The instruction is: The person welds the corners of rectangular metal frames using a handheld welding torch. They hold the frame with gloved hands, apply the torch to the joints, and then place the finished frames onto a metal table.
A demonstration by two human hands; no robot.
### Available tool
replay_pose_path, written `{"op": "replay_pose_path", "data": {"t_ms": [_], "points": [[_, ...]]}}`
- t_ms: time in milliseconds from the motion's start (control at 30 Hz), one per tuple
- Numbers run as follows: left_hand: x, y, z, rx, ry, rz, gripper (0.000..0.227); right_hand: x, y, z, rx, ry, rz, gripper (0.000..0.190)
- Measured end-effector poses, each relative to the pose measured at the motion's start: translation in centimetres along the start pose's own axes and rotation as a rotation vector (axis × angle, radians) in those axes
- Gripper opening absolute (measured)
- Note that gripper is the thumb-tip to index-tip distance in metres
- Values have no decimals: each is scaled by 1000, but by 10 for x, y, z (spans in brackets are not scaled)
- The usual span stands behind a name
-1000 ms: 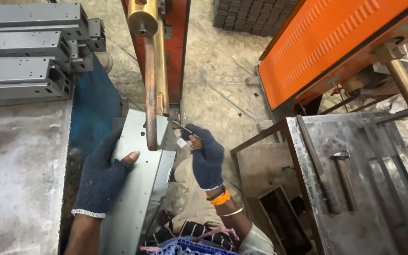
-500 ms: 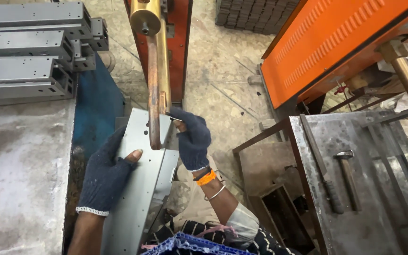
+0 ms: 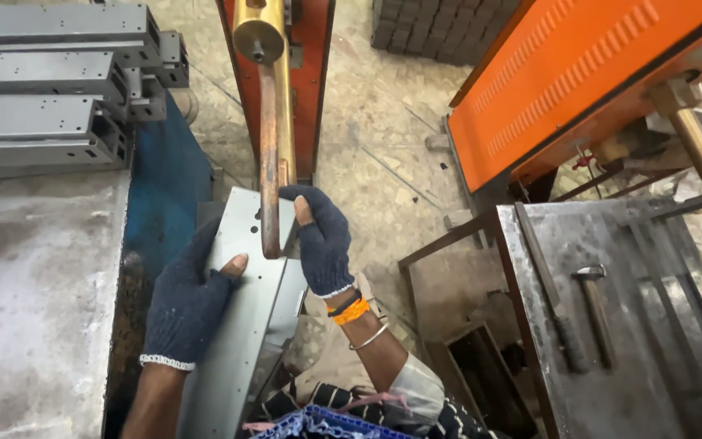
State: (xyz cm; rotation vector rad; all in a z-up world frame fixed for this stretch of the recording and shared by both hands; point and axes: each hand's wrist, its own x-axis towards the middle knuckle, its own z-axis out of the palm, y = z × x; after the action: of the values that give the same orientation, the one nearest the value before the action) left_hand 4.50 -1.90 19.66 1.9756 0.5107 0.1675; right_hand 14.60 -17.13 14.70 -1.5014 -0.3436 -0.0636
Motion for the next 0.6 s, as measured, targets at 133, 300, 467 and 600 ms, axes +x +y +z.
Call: {"op": "replay_pose_path", "data": {"t_ms": [133, 300, 467, 600], "points": [[-1, 0, 0, 1, 3, 7, 63, 1, 2, -13, -76, -21, 15, 29], [1, 1, 1, -32, -3, 6, 61, 6, -12, -43, -405, -427, -251, 73], [4, -7, 1, -13, 4, 45, 61, -6, -14, -30, -484, -342, -145, 92], [2, 2, 0, -26, -13, -51, 62, -15, 11, -14, -371, -204, -223, 83]]}}
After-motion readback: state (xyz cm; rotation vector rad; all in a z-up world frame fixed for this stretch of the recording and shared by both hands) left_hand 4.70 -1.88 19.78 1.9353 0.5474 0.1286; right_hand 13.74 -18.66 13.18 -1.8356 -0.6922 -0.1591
